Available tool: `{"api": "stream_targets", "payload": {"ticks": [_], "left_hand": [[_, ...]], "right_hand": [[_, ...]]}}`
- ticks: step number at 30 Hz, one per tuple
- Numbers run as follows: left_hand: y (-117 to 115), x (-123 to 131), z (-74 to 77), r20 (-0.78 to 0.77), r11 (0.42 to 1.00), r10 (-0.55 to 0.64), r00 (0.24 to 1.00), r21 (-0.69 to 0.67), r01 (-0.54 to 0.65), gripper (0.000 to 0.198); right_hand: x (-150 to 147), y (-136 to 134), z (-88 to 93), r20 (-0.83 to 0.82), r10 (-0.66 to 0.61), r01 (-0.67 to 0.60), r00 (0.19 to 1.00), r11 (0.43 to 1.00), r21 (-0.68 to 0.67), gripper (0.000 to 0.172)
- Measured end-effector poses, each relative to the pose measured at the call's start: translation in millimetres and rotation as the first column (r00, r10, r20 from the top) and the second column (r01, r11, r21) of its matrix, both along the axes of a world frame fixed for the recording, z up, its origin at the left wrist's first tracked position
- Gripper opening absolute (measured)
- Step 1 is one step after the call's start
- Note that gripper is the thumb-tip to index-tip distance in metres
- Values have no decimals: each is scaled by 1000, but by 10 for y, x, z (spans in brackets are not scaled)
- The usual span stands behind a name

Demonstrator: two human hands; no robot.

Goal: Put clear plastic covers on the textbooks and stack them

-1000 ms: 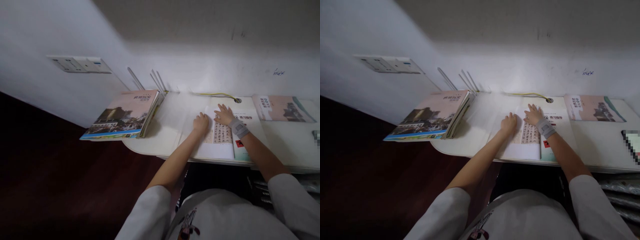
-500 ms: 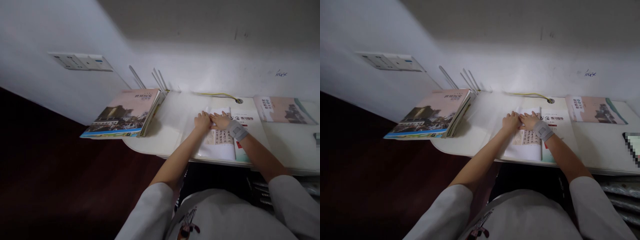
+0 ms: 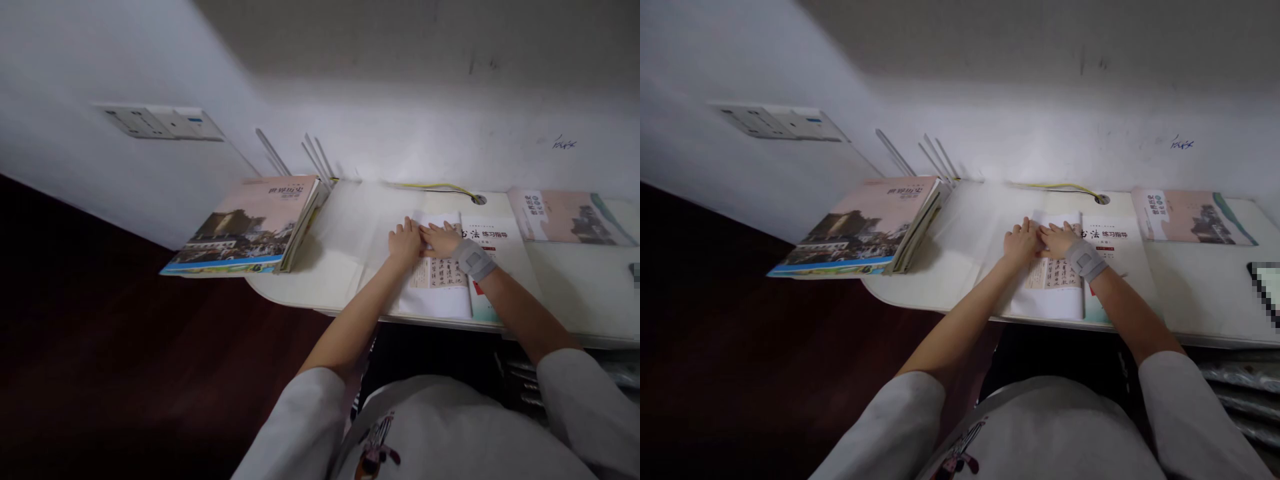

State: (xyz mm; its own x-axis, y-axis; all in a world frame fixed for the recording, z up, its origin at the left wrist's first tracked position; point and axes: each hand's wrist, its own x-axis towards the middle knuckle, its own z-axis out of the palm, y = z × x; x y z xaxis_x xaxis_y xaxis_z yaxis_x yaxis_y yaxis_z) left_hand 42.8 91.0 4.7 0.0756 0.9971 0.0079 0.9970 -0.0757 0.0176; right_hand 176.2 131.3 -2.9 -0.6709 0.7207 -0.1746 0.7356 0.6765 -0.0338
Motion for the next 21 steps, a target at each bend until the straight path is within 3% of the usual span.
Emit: {"api": "stream_targets", "payload": {"ticks": [11, 18, 21], "left_hand": [[163, -135, 171, 67, 997, 70, 995, -25, -69, 52], [-33, 14, 91, 21, 996, -86, 996, -19, 87, 54], [-92, -12, 51, 10, 994, -100, 995, -47, 100, 58]], "right_hand": [[25, 5, 56, 13, 41, -40, 999, 999, -30, 63], [-24, -20, 107, -20, 24, -25, 1000, 998, -55, 73], [-69, -26, 127, -16, 27, -28, 1000, 998, -53, 72]]}}
